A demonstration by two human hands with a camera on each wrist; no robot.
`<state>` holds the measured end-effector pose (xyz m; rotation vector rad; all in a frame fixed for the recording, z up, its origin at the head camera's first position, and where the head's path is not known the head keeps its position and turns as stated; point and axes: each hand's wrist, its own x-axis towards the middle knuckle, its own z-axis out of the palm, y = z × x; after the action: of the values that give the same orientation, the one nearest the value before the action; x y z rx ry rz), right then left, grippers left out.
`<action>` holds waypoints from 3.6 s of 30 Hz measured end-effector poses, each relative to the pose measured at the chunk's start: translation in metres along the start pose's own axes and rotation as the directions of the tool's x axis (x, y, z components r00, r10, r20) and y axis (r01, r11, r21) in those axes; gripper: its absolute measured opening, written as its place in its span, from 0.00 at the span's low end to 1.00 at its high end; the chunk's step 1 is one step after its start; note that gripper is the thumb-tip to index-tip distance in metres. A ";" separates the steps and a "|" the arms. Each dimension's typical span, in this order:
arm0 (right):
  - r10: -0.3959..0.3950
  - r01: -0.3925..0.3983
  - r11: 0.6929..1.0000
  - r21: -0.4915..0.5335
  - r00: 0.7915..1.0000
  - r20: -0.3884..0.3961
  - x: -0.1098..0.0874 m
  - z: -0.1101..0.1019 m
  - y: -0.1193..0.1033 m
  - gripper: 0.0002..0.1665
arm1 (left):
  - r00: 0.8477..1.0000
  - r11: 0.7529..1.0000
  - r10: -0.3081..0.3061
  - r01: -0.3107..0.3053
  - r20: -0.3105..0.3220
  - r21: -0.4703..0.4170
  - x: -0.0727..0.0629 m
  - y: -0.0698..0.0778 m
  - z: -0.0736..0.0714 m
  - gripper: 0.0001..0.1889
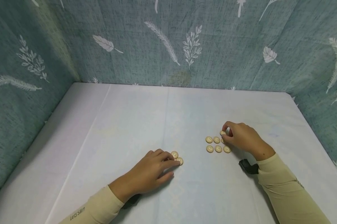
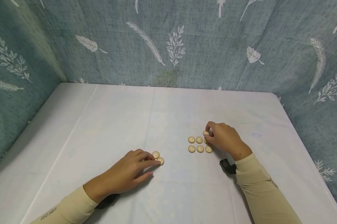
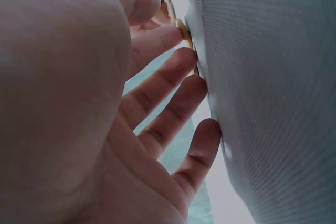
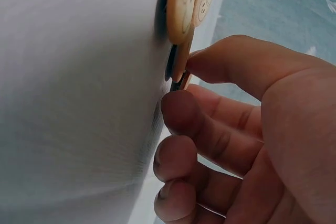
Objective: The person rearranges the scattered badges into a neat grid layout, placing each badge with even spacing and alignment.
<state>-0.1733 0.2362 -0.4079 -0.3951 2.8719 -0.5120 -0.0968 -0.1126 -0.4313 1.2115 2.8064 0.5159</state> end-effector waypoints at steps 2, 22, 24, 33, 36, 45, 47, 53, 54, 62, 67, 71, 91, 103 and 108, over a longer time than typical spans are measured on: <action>0.004 -0.004 1.000 0.003 1.000 0.003 0.000 0.000 0.000 0.12 | 1.000 1.000 0.000 0.000 -0.002 0.004 0.000 0.000 0.000 0.19; 0.019 -0.019 1.000 0.002 1.000 0.002 0.000 0.003 0.003 0.13 | 1.000 1.000 0.003 -0.003 0.003 -0.008 0.000 0.001 0.002 0.19; 0.015 -0.015 1.000 0.000 1.000 -0.005 0.000 0.003 0.003 0.13 | 1.000 1.000 0.007 -0.007 -0.005 0.000 0.000 0.000 0.001 0.19; 0.020 -0.020 1.000 0.002 1.000 -0.005 0.000 0.002 -0.001 0.11 | 1.000 1.000 0.006 -0.006 -0.003 -0.006 -0.001 0.000 0.002 0.19; 0.018 -0.018 1.000 -0.008 1.000 -0.024 0.001 0.000 -0.004 0.10 | 1.000 1.000 0.015 -0.015 -0.021 0.008 -0.001 0.000 0.001 0.19; -0.015 0.014 1.000 -0.020 0.998 -0.054 -0.001 0.003 -0.010 0.11 | 1.000 1.000 0.016 -0.016 -0.005 0.004 0.000 0.000 0.001 0.19; -0.024 0.021 0.999 -0.031 0.997 -0.067 -0.001 0.003 -0.012 0.11 | 1.000 1.000 0.015 -0.015 -0.010 0.009 0.001 0.000 0.000 0.19; -0.050 0.045 0.998 -0.050 0.994 -0.099 -0.002 -0.001 -0.019 0.11 | 1.000 1.000 0.016 -0.016 -0.024 0.018 0.002 -0.001 -0.001 0.19; -0.054 0.049 0.998 -0.050 0.994 -0.098 -0.003 -0.002 -0.021 0.11 | 1.000 1.000 0.015 -0.015 -0.019 0.016 0.002 -0.001 -0.001 0.19; -0.111 0.103 0.993 -0.065 0.982 -0.153 -0.006 -0.004 -0.033 0.11 | 1.000 1.000 0.008 -0.007 -0.022 0.028 0.001 -0.001 -0.003 0.19; -0.124 0.115 0.991 -0.066 0.981 -0.152 -0.007 -0.004 -0.038 0.11 | 1.000 1.000 0.004 -0.004 -0.013 0.016 -0.001 -0.001 -0.003 0.19; -0.164 0.153 0.985 -0.073 0.971 -0.171 -0.007 -0.002 -0.041 0.10 | 1.000 1.000 0.001 -0.001 -0.011 0.017 -0.002 -0.001 -0.003 0.19; -0.357 0.336 0.933 -0.125 0.904 -0.235 -0.010 0.013 -0.064 0.09 | 1.000 1.000 -0.008 0.008 -0.009 -0.015 -0.003 -0.001 -0.002 0.19; -0.447 0.418 0.894 -0.162 0.857 -0.255 -0.006 0.009 -0.081 0.09 | 1.000 1.000 0.001 -0.001 -0.003 -0.017 0.000 0.000 -0.001 0.18; -0.466 0.440 0.885 -0.156 0.846 -0.260 -0.005 0.012 -0.091 0.09 | 1.000 1.000 0.003 -0.003 -0.006 -0.017 0.000 0.000 0.000 0.18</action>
<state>-0.1453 0.1516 -0.3851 -1.1252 3.0856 -0.5518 -0.0968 -0.1121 -0.4310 1.2134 2.7997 0.5427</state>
